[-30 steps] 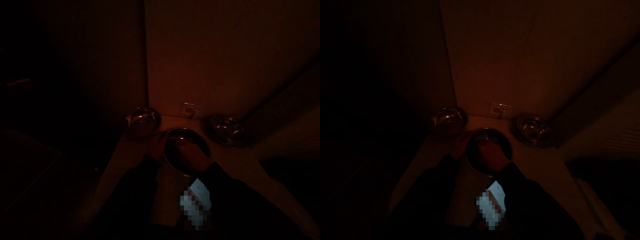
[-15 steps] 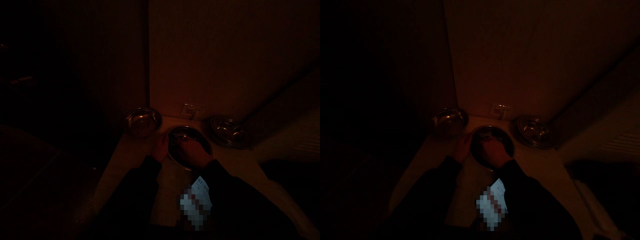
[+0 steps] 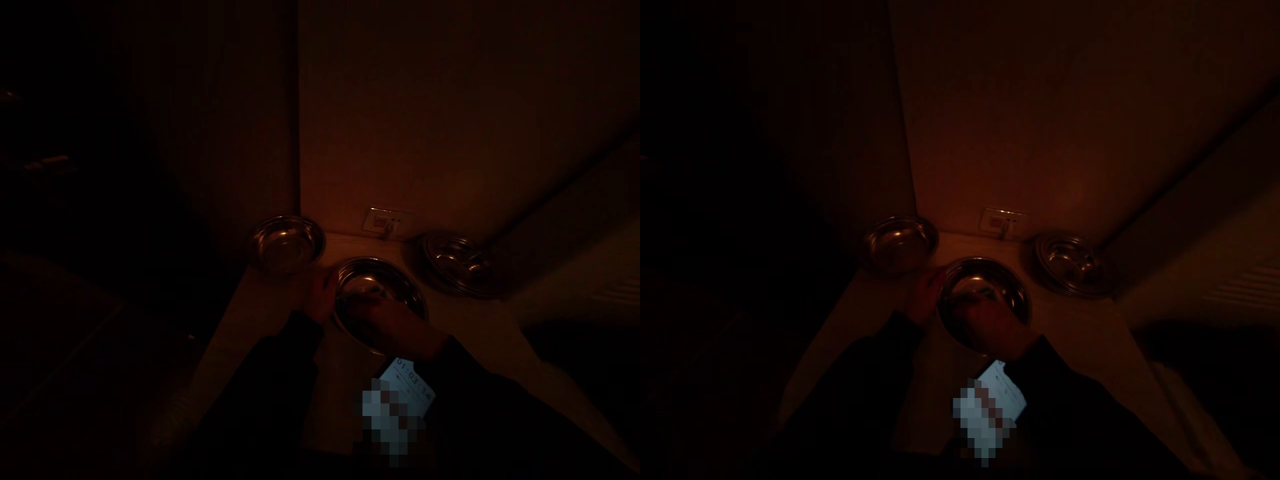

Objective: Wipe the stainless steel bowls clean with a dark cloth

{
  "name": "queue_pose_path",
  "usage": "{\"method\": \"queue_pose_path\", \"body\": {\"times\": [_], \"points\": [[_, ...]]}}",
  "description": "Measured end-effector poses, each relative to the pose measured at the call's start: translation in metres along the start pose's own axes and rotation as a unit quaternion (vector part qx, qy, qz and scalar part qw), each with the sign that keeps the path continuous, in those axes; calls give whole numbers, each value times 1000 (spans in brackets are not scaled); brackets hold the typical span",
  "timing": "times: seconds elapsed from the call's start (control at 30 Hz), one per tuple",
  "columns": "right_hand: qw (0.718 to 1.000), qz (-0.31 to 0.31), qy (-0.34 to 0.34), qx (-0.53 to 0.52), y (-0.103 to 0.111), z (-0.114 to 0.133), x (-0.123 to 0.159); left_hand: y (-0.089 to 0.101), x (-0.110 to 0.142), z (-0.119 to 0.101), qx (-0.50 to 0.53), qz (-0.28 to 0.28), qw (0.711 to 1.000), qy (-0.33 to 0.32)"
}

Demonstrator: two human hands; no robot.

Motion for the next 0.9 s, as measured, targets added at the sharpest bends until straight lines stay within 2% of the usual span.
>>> {"method": "queue_pose_path", "body": {"times": [0.23, 0.37, 0.47, 0.57, 0.73, 0.8, 0.9], "points": [[984, -10, -150, 98, 1, -23, -23, 1, 0, -2, 5, -1, 1000, -2], [973, -21, -198, 117, 4, -32, -30, 3, -1, -2, -17, -19, 1000, -1], [978, -16, -177, 114, 5, -28, -30, 4, -2, -1, -25, -24, 999, -12], [991, -2, -105, 89, 5, -16, -25, 5, -2, -1, -12, -35, 999, -21], [997, -8, 31, -68, 4, 3, -13, 5, 1, -2, 19, -44, 999, -9], [994, -21, 27, -100, 2, 5, -14, 5, 2, -3, 29, -43, 999, 1], [990, -78, -73, -94, 3, -5, -21, 4, 1, 0, 33, -27, 999, 11]]}}
Point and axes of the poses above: each hand's wrist, its own x-axis away from the middle knuckle, its own y-axis out of the back of the hand, z = x × y, the point moved 8 cm from there along -x, towards the middle knuckle, and after that the axes turned 10 degrees about x, right-handed, at the moved point
